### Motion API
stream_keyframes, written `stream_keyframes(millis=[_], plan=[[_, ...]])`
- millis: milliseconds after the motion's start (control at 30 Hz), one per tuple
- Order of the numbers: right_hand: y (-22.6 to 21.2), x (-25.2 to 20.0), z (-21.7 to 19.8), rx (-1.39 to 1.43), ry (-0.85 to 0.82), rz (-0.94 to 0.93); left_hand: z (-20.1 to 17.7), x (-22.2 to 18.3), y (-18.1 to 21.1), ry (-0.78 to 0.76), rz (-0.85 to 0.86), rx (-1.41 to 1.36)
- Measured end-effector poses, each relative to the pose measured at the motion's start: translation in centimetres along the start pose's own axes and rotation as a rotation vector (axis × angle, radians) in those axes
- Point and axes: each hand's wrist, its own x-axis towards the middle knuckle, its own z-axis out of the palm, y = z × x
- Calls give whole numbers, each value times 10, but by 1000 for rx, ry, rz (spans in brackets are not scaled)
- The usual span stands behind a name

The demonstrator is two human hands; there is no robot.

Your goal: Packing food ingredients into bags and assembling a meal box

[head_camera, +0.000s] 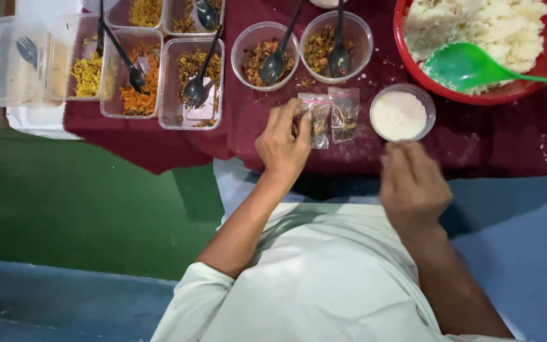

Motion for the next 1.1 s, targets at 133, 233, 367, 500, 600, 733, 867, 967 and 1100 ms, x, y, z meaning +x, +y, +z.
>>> stream_keyframes(millis=[133,233,367,500,600,733,867,967,1100], plan=[[-28,-14,-1,83,-37,-27,-6,2,3,-30,-13,-12],[-38,-20,-3,154,-95,-58,-8,4,5,-19,-40,-61],[-36,-40,2,267,-187,-129,-9,6,8,21,-39,-130],[-45,-54,14,431,-373,4,-11,11,9,17,-65,-144],[-43,-51,17,648,-466,98,-8,9,6,19,-87,-129],[-43,-34,16,709,-517,89,-5,9,6,19,-96,-123],[-44,-9,9,782,-453,85,-7,14,11,15,-89,-133],[-39,17,5,828,-422,74,-8,19,14,2,-78,-162],[-31,52,3,889,-354,103,-8,22,14,-42,-115,-172]])
